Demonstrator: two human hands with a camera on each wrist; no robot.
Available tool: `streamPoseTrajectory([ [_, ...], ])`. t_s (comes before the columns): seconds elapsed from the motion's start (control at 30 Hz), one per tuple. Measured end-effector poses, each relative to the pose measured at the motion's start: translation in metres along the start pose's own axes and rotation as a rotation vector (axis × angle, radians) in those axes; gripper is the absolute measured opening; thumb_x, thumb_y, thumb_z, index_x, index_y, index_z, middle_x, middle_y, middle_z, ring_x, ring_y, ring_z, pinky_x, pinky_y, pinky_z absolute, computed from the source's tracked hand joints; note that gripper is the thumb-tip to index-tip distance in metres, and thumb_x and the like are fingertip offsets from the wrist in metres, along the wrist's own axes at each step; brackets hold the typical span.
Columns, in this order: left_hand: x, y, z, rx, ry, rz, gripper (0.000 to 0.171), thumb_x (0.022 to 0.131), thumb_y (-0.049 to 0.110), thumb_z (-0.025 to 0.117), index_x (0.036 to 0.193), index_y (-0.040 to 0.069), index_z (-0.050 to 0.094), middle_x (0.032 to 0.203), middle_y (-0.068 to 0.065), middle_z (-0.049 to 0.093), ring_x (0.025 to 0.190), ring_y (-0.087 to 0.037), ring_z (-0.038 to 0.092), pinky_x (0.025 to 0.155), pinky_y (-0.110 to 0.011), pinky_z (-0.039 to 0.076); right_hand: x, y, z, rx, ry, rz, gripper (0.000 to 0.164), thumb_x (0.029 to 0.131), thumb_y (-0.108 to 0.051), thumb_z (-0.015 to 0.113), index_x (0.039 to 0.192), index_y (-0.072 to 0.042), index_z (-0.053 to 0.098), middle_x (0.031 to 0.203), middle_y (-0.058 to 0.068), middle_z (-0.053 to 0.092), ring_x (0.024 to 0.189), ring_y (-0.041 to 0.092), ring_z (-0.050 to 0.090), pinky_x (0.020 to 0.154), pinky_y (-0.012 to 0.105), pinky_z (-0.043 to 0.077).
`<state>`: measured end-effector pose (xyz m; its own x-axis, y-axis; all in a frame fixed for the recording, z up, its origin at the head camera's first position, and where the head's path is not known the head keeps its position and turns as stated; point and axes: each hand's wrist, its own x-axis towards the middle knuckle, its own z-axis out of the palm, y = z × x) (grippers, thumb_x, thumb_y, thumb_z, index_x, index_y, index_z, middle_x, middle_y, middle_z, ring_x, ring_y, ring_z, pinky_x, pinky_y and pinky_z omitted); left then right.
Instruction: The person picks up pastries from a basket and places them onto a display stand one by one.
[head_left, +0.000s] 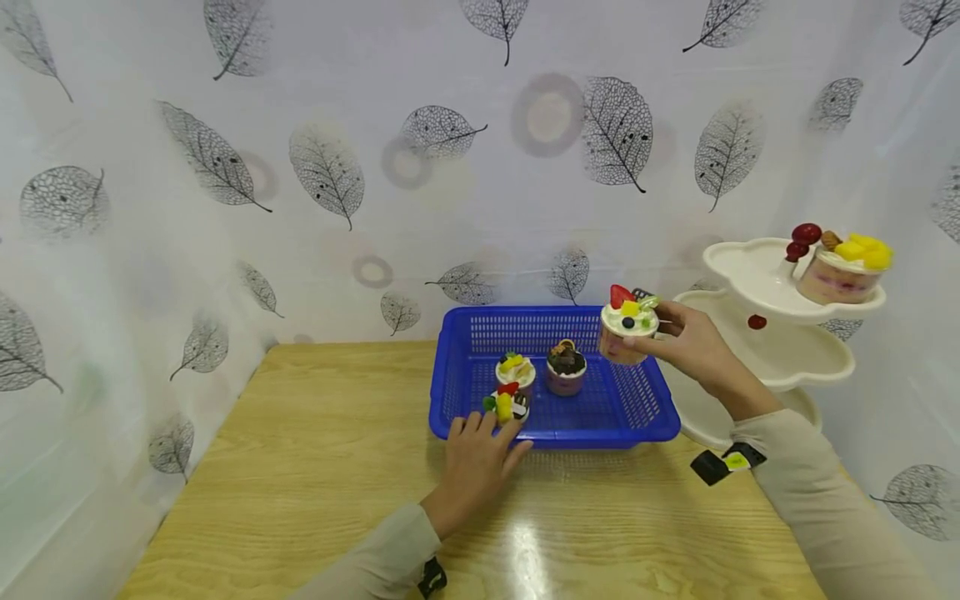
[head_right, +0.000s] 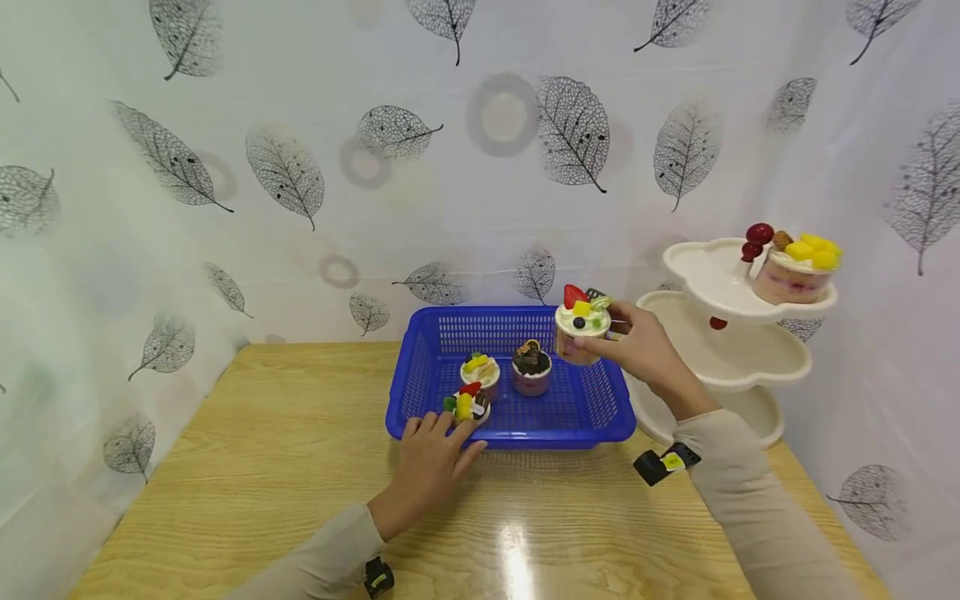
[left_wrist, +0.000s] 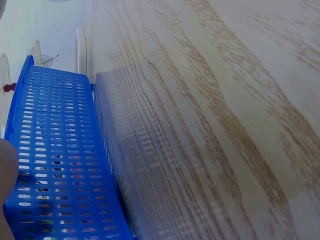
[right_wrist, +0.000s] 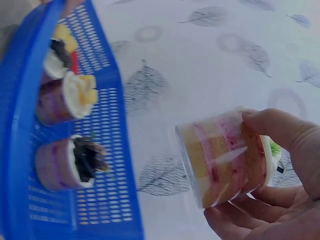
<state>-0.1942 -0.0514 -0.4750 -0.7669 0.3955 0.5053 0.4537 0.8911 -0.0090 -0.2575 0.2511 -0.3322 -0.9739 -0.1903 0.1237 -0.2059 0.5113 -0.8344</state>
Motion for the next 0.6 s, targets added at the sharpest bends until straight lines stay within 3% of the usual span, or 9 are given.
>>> streamPoseTrajectory([
  [0.13,0.0,0.0,0.0,0.001,0.0,-0.003,0.036,0.095,0.055,0.046,0.113,0.028,0.064,0.087,0.0,0.059,0.077,-0.019,0.049,0.07,-0.034,0.035,-0.003,-0.007,-0.014,0.011,0.084,-0.016,0.077,0.088,-0.025,0.07,0.147,0.003,0.029,0.141,0.024,0.042,0.127,0.04,0.043,0.076,0.008,0.043],
  [0.37,0.0,0.001,0.0,-0.002,-0.008,-0.008,0.036,0.096,0.055,0.046,0.113,0.029,0.064,0.087,0.0,0.059,0.078,-0.019,0.049,0.07,-0.034,0.035,-0.006,-0.009,-0.034,0.028,0.275,0.0,0.074,0.088,-0.023,0.07,0.148,-0.003,0.032,0.137,0.015,0.047,0.113,0.008,0.05,0.08,0.007,0.042],
  [0.43,0.0,0.001,-0.001,-0.004,-0.013,-0.011,0.037,0.096,0.055,0.045,0.113,0.029,0.064,0.088,0.0,0.059,0.079,-0.019,0.049,0.071,-0.034,0.035,-0.007,-0.009,-0.039,0.081,0.34,0.006,0.074,0.087,-0.021,0.072,0.147,-0.003,0.033,0.132,0.007,0.05,0.11,0.004,0.05,0.081,0.006,0.042],
  [0.6,0.0,0.001,-0.001,-0.007,-0.008,-0.007,0.036,0.096,0.055,0.045,0.113,0.029,0.064,0.088,0.0,0.059,0.078,-0.019,0.049,0.07,-0.034,0.035,-0.011,-0.01,-0.049,0.341,0.495,-0.04,0.075,0.08,-0.007,0.076,0.143,0.003,0.037,0.114,-0.004,0.057,0.105,0.007,0.053,0.077,0.006,0.045],
])
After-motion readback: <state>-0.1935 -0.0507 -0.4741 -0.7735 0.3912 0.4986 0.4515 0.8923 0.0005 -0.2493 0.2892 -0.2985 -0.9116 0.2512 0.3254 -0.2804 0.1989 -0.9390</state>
